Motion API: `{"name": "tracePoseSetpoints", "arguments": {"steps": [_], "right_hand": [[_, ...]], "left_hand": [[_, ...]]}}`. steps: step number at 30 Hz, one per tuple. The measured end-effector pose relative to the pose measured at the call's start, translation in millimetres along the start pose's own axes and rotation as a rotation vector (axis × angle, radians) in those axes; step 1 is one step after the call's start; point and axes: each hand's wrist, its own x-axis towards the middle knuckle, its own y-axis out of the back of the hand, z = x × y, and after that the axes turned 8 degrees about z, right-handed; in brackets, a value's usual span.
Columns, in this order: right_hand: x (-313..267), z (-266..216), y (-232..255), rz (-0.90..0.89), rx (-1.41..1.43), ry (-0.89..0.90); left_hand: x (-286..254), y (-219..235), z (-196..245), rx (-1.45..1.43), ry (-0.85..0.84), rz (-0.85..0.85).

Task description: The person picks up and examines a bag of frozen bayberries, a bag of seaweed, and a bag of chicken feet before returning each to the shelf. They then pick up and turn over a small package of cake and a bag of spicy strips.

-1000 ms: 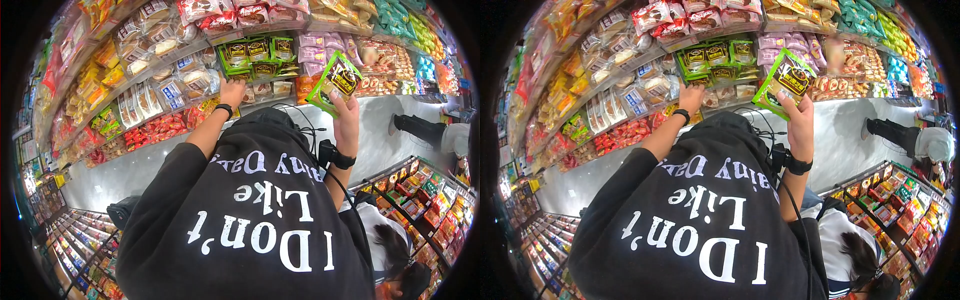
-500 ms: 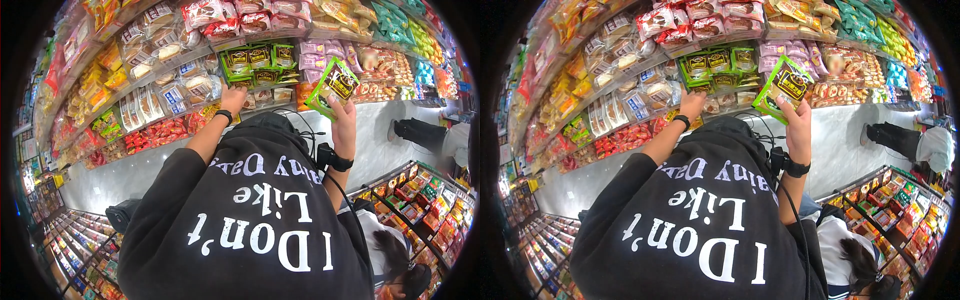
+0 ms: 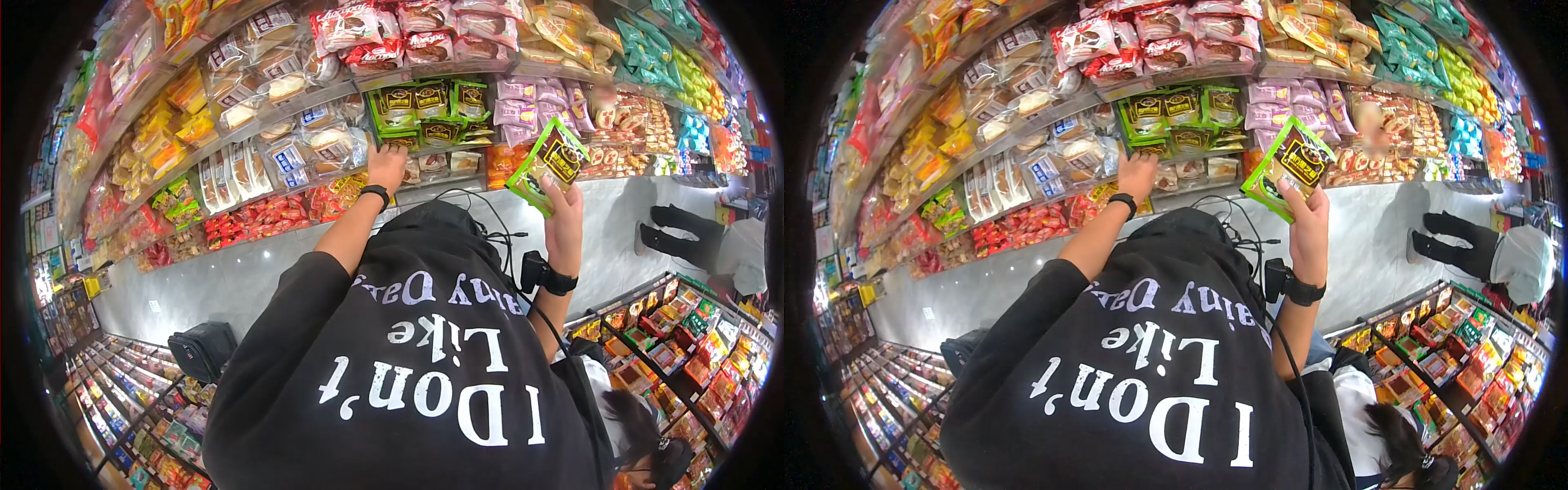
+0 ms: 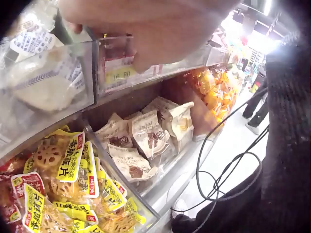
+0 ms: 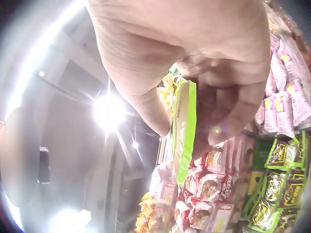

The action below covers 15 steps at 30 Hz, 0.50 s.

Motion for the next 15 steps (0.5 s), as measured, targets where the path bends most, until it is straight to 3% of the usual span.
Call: {"name": "tracePoseSetpoints", "arguments": {"steps": [4, 15], "right_hand": [[-2, -5, -6, -0.041, -0.029, -0.032], [7, 4, -14, -0.081, -0.014, 0.012]], "left_hand": [[6, 8, -2, -0.132, 0.102, -0.103], [11, 38, -9, -0.283, 0.091, -0.345]]}}
